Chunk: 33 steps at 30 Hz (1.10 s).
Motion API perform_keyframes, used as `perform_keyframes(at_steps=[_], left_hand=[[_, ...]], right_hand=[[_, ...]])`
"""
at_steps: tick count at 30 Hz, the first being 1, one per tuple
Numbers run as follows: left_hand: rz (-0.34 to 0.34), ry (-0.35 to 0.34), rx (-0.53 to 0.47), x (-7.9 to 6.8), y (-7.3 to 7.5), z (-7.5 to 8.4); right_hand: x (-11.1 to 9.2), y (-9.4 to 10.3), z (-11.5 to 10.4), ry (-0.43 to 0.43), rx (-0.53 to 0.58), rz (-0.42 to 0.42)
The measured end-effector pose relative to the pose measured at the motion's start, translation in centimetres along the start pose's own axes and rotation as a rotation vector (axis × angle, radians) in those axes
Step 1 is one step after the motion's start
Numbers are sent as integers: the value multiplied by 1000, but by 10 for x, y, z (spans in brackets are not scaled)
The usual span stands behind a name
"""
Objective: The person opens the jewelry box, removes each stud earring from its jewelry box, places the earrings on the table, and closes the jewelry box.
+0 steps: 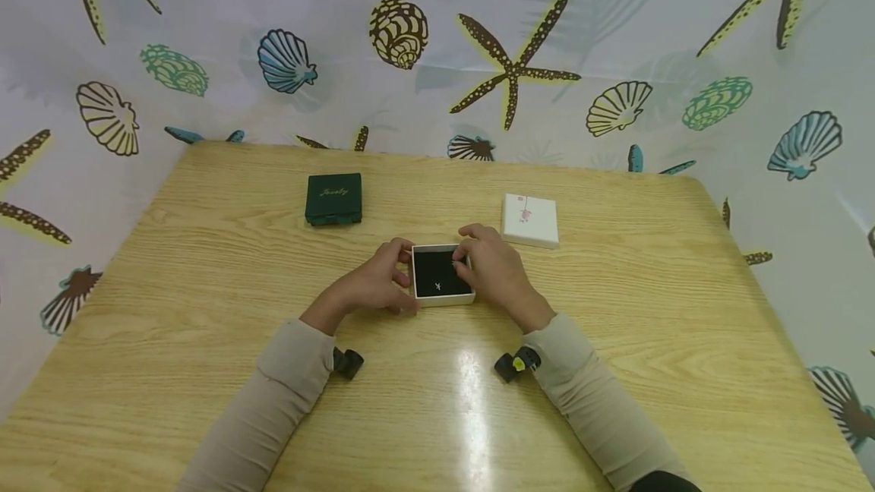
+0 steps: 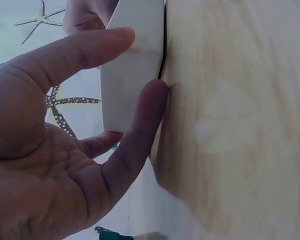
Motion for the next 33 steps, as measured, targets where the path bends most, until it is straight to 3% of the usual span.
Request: perform_keyframes(at_steps=[13, 23, 33], left_hand=[[-1, 10, 8, 0, 1, 3], [-6, 16, 3, 1, -1, -1], [-7, 12, 1, 0, 0, 0]], right_hand=[[1, 5, -1, 50, -13, -4], [1, 2, 0, 32, -21, -23], [0, 5, 0, 50, -25, 11]])
Point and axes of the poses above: each hand's wrist, its own x-axis towards the middle knuckle, its own y-axis out of the back of the hand, z = x × y, the point moved 7 cm from there along x, towards the middle knuckle, and after that the axes turned 6 degrees about z, right-handed, at the moved point
